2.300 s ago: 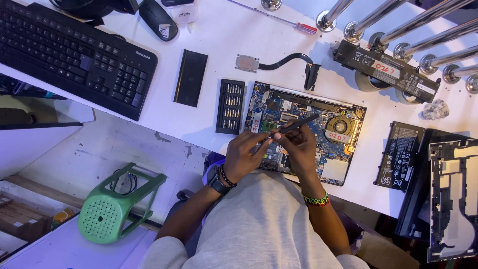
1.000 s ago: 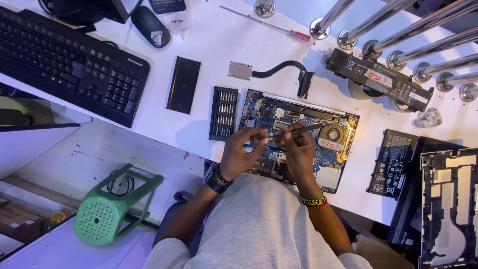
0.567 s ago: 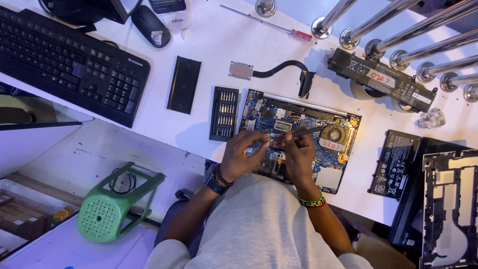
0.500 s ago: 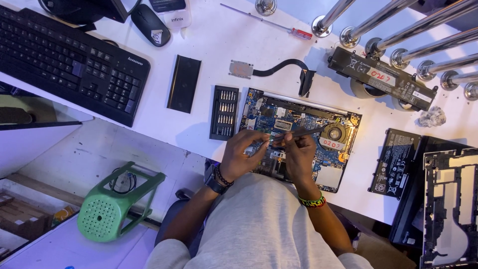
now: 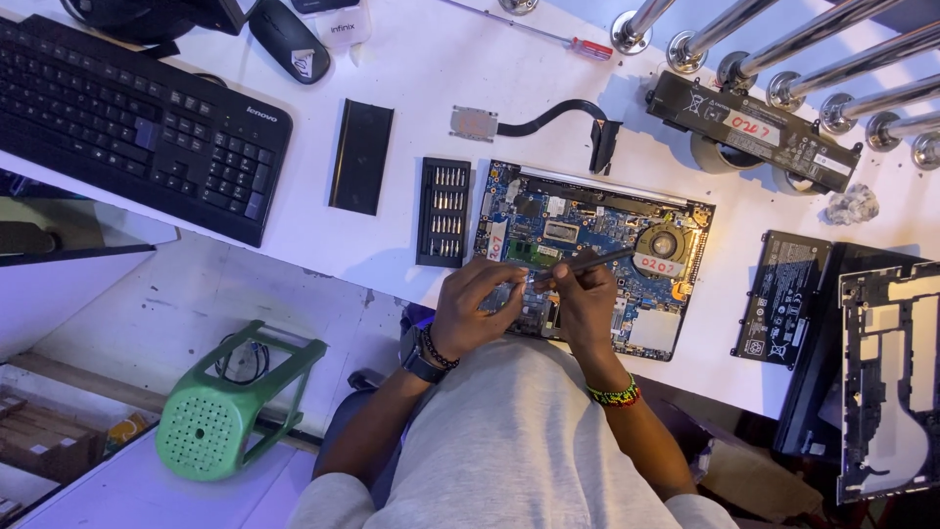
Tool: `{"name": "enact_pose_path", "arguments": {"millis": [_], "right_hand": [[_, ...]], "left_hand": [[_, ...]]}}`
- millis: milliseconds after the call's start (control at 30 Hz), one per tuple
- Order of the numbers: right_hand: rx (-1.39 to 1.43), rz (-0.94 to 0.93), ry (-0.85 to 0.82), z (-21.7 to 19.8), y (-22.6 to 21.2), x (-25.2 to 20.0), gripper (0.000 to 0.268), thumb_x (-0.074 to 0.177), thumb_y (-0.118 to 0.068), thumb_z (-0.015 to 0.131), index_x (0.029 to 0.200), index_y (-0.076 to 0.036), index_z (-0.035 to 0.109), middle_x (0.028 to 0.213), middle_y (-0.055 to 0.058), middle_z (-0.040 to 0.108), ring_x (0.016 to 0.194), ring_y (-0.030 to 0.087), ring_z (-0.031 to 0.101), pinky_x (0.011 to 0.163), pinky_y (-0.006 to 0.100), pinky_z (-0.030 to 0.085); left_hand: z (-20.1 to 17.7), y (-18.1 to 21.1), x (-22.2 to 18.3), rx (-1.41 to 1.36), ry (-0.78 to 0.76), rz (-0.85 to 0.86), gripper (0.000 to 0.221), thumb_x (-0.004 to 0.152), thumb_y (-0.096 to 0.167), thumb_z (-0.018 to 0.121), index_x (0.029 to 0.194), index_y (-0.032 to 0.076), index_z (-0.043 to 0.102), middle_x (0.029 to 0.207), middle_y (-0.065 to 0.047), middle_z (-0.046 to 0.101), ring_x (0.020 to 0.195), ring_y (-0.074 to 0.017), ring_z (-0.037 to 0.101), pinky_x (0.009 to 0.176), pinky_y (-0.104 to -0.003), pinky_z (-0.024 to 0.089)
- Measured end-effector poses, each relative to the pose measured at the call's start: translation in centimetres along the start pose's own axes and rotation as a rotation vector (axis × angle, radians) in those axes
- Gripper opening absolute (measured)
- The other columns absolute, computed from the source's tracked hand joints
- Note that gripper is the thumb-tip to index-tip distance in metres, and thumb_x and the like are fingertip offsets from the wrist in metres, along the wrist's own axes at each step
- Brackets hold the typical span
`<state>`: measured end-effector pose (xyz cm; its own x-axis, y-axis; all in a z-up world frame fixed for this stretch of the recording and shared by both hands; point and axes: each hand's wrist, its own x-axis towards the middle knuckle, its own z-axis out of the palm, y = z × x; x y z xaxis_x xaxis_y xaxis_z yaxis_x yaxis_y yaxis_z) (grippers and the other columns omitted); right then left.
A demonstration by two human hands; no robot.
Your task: Disassembling a laptop by removing the battery, cooling fan, and disconnecting internal cables
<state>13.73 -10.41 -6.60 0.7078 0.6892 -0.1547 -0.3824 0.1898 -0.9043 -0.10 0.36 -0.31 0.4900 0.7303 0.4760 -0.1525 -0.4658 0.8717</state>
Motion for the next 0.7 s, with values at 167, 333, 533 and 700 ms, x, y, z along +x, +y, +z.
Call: {"name": "enact_pose_path", "arguments": {"millis": [167,333,533,700], "right_hand": [[-0.023,0.026,-0.032,1.5,-0.4,-0.7,0.019,0.094,-0.009,0.076,0.086,0.000,0.061,0.069,0.018,0.068,0.064,0.029,0.076,0.056,0.033,0.063],[0.022,0.016,-0.059,3.3,0.5,-1.0,0.020,0.093,-0.008,0.076,0.087,0.000,0.059,0.072,0.017,0.068,0.065,0.029,0.076,0.057,0.033,0.062],[0.148,0.024,-0.113,6.1,0.7,-1.1,0.018,0.088,0.004,0.074,0.095,0.007,0.057,0.087,0.031,0.071,0.077,0.040,0.078,0.065,0.039,0.066],[0.195,-0.024,-0.166,6.5,-0.1,-1.4,0.017,0.085,0.013,0.070,0.094,0.006,0.057,0.097,0.033,0.069,0.093,0.041,0.076,0.081,0.045,0.065]], "left_hand": [[-1.2,-0.5,-0.8,-0.032,0.031,0.021,0.023,0.080,-0.008,0.078,0.100,0.005,0.077,0.088,-0.014,0.074,0.073,-0.0378,0.071,0.062,-0.045,0.061],[-3.4,0.0,0.0,-0.078,0.073,-0.065,0.015,0.087,-0.001,0.078,0.101,0.004,0.077,0.090,-0.016,0.074,0.074,-0.0378,0.071,0.062,-0.048,0.061],[-6.1,-1.9,0.2,-0.230,0.064,-0.257,0.012,0.086,-0.004,0.078,0.096,0.003,0.077,0.083,-0.015,0.075,0.073,-0.0295,0.074,0.065,-0.040,0.060],[-5.8,-3.0,-0.2,-0.398,0.022,-0.448,0.011,0.088,-0.003,0.079,0.098,-0.001,0.076,0.085,-0.017,0.077,0.084,-0.0266,0.076,0.072,-0.042,0.061]]}}
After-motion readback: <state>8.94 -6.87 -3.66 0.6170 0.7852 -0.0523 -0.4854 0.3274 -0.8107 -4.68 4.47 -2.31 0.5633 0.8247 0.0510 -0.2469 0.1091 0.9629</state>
